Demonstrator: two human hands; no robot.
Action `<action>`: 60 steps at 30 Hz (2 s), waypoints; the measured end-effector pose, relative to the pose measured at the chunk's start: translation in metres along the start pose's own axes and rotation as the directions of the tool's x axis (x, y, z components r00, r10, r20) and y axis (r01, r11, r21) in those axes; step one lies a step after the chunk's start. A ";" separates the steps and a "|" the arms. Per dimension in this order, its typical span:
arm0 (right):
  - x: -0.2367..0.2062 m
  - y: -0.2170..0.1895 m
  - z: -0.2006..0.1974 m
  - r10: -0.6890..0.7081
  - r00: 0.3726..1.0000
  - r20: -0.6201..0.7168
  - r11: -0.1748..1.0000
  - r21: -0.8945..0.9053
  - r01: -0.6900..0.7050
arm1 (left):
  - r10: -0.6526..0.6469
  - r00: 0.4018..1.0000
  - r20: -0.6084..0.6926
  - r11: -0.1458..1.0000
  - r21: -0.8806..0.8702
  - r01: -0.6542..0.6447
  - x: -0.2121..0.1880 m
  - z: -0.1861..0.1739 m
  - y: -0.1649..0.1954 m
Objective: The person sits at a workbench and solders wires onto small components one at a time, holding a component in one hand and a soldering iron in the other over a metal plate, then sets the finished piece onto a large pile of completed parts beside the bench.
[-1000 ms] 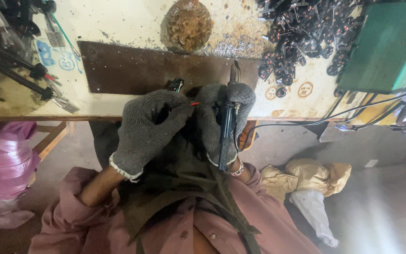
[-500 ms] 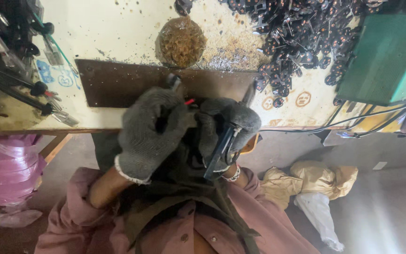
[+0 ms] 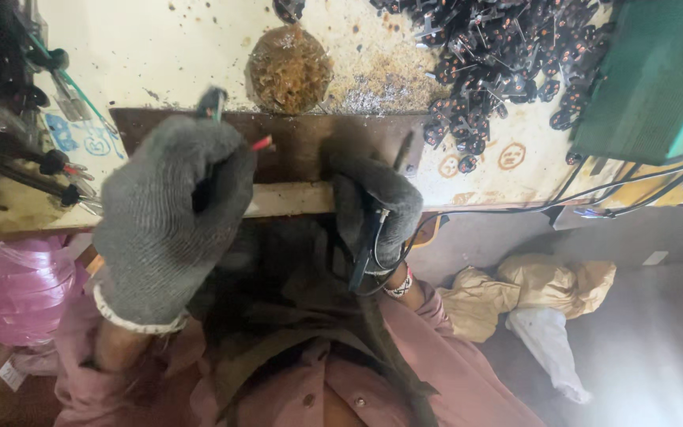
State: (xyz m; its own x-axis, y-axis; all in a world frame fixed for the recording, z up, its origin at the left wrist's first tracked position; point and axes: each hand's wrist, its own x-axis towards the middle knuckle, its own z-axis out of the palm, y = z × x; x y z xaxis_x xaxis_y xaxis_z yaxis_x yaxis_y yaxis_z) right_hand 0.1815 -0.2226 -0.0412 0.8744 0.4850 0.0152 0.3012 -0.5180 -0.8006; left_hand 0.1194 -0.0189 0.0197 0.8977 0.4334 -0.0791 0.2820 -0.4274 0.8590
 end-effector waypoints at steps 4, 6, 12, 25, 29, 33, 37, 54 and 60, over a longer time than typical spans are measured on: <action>-0.004 0.016 0.005 -0.270 0.961 0.060 0.958 0.114 0.262 | -0.176 0.922 0.344 0.951 -0.181 0.249 -0.034 0.025 -0.036; -0.010 0.025 0.003 -0.291 0.941 0.170 0.956 0.025 0.291 | -0.227 0.836 0.499 0.897 -0.226 0.379 -0.042 0.040 -0.051; -0.020 0.033 -0.004 -0.293 0.939 0.179 0.952 -0.035 0.304 | -0.037 0.957 0.286 0.999 0.005 0.037 -0.042 0.035 -0.036; -0.020 0.027 0.004 -0.105 0.990 0.096 0.980 -0.161 0.120 | 0.176 0.973 0.152 0.981 0.054 -0.186 -0.034 0.048 -0.043; -0.018 0.034 -0.003 -0.087 0.970 0.227 0.991 -0.081 0.108 | 0.138 0.978 0.156 0.982 0.104 -0.156 -0.029 0.052 -0.038; -0.016 0.035 0.001 -0.118 0.983 0.138 0.976 -0.169 0.140 | 0.147 0.970 0.196 0.984 0.070 -0.163 -0.026 0.052 -0.042; -0.013 0.031 0.003 -0.120 0.985 0.125 0.979 -0.150 0.139 | 0.237 0.959 0.158 0.963 0.089 -0.253 -0.027 0.058 -0.048; -0.007 0.014 -0.001 -0.062 0.979 0.193 0.976 -0.193 0.100 | 0.307 0.933 0.187 0.941 0.084 -0.327 -0.023 0.051 -0.048; -0.011 0.016 -0.014 0.001 0.977 0.214 0.998 -0.068 0.014 | 0.298 0.942 0.158 0.940 0.125 -0.318 -0.026 0.053 -0.045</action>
State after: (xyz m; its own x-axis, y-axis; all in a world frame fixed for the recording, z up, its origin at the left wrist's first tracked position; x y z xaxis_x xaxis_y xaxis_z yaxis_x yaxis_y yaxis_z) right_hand 0.1823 -0.2463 -0.0459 0.7730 0.6241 -0.1141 0.3387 -0.5580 -0.7575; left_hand 0.1015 -0.0529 -0.0433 0.9826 0.1558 0.1015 0.0218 -0.6387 0.7692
